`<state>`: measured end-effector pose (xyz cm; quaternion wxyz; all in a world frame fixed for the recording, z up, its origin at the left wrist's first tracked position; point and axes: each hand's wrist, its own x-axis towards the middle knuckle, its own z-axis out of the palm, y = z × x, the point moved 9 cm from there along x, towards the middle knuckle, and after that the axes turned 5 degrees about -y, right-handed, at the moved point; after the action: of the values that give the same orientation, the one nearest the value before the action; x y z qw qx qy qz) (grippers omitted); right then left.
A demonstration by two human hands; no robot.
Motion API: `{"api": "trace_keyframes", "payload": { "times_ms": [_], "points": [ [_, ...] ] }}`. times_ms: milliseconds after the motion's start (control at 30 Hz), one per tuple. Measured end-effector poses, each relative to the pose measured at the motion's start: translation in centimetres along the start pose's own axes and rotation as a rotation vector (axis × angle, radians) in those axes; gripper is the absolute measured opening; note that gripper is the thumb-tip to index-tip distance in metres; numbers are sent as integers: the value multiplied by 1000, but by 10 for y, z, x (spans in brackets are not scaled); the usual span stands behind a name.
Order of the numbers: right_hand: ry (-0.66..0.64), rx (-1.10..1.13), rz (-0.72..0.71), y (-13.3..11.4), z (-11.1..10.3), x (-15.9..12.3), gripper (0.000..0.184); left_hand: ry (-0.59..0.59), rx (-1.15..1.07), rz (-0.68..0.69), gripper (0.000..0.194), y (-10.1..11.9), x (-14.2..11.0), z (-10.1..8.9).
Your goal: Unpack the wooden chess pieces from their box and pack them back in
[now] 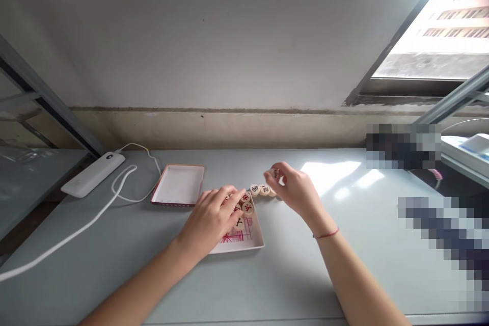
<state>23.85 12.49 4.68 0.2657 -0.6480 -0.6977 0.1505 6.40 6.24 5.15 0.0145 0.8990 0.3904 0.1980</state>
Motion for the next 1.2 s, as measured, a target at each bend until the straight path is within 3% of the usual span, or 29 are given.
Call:
{"api": "trace_keyframes", "payload": {
  "times_ms": [100,200,433,567,767,933,1067,1200],
  "points": [
    [-202,272,-149,-29,21,-14,23,67,10,-37,40,3,10,-2],
    [-335,427,-195,-45,37,-26,24,107,-73,-75,35,3,14,0],
    [-365,517,-161,-40,42,-29,30,115,-210,-137,23,-3,3,1],
    [-270,582,-88,-20,29,-23,34,52,-254,-25,9,14,1,6],
    [-253,467,-109,-17,24,-22,31,-19,-152,18,9,28,-4,25],
    [-375,227,-312,-39,25,-33,18,-59,-103,-24,1,15,-2,24],
    [-534,115,-409,-53,36,-49,22,-166,-115,-78,36,-10,-2,15],
    [-585,-15,-405,-59,48,-59,15,-289,-157,-136,59,-27,-9,12]
  ]
}}
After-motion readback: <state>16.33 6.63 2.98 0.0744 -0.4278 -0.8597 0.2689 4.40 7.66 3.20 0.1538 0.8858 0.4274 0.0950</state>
